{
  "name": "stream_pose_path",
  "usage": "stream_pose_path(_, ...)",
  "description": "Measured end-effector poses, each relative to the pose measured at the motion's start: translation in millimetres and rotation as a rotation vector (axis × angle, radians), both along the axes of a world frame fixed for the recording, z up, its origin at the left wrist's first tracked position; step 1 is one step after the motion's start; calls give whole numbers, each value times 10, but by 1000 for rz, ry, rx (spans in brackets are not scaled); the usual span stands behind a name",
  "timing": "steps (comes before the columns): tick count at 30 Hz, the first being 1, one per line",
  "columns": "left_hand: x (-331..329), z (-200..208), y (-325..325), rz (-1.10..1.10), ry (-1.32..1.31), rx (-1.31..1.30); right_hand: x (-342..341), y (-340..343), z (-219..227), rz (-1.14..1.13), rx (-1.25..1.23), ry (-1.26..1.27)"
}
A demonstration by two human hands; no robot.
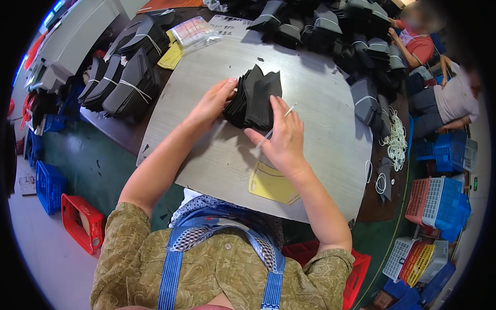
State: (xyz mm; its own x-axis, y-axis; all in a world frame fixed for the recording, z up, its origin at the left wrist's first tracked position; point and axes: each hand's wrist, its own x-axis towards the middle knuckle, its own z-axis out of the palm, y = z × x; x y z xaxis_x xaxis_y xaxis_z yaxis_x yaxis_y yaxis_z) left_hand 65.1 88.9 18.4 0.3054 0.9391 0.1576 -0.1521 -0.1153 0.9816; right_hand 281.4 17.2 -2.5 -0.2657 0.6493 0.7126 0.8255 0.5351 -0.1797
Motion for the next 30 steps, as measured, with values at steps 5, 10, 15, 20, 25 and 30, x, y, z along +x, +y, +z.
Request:
stream_pose_path(5,44,-52,34,45,47,163,-135,-46,214,-123,-34,-53)
stream_pose_path(10,64,95,-80,5,103,125,-128,-45,232,-130,7,-34)
stream_pose_path(15,70,-20,-54,146,271,364,-2,47,258,27,-106,212)
stream_pose_path(20,170,430,89,232,731,478,442,280,228,41,-63,441)
stream_pose_path(25,123,767,396,147,843,584,1488,527,209,38,-303,924)
stream_pose_path(30,-129,893,384,334,1198,813,1776,687,327,-183,-190,541)
